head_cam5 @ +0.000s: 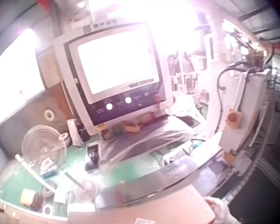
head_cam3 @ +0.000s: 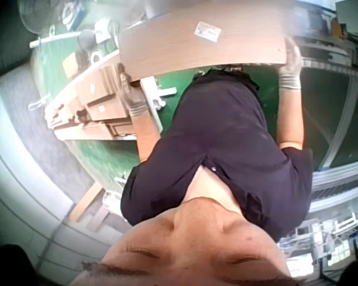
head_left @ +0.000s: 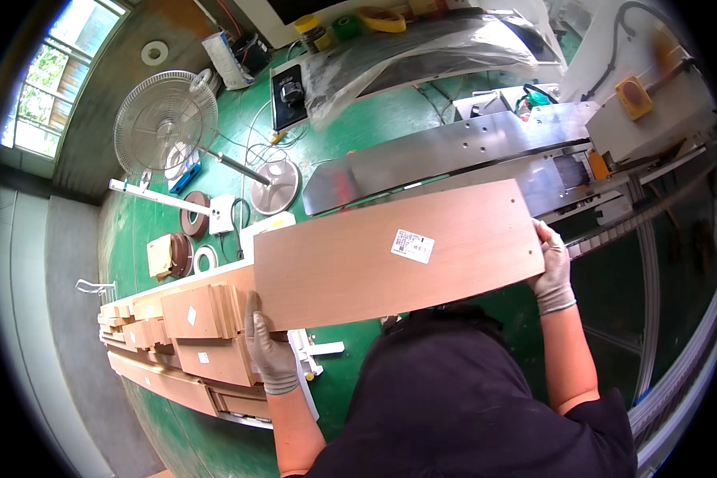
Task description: The person picks up flat wooden panels from a stack and places them one by one onto a conveyor belt feeding a machine. The person repeatedly retrieves panels, positions them on the belt, and allows the machine to process them before moving to the next panel.
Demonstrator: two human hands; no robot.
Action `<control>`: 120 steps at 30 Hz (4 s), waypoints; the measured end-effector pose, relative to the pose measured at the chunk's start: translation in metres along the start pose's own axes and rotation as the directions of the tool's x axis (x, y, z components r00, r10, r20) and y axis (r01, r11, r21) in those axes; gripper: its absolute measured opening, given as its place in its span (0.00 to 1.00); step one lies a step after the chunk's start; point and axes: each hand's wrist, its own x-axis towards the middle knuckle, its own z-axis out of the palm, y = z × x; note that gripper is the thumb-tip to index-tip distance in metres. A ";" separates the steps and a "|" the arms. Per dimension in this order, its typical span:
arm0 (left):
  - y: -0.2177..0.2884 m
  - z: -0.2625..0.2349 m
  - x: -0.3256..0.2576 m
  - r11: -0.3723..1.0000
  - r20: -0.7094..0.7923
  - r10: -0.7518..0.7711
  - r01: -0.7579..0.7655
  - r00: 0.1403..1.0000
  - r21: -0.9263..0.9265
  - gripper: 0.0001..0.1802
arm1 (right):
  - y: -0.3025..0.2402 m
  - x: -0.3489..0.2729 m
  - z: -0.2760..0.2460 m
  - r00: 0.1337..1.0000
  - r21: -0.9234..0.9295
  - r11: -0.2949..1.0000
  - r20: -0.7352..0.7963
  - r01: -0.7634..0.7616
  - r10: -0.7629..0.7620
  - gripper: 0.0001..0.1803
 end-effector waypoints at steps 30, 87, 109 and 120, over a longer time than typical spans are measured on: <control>-0.112 0.237 0.026 0.095 0.737 -0.355 -0.762 0.576 0.641 0.60 | -0.089 0.018 -0.060 0.923 -0.148 0.916 0.046 -0.373 0.383 0.54; -0.172 -0.388 -0.078 0.913 -0.825 -0.407 0.138 0.392 -0.384 0.13 | 0.186 -0.025 0.103 0.905 -0.714 -0.558 0.362 0.423 0.222 0.22; -0.085 -0.239 -0.140 0.784 -0.420 -0.372 0.038 0.828 -0.620 0.31 | 0.315 -0.096 0.177 0.539 -0.948 0.262 0.317 0.179 0.780 0.33; -0.007 -0.123 -0.103 0.922 -0.023 -0.128 0.111 0.992 -0.370 0.24 | 0.256 -0.125 0.239 0.456 -0.725 0.564 0.378 -0.396 0.806 0.36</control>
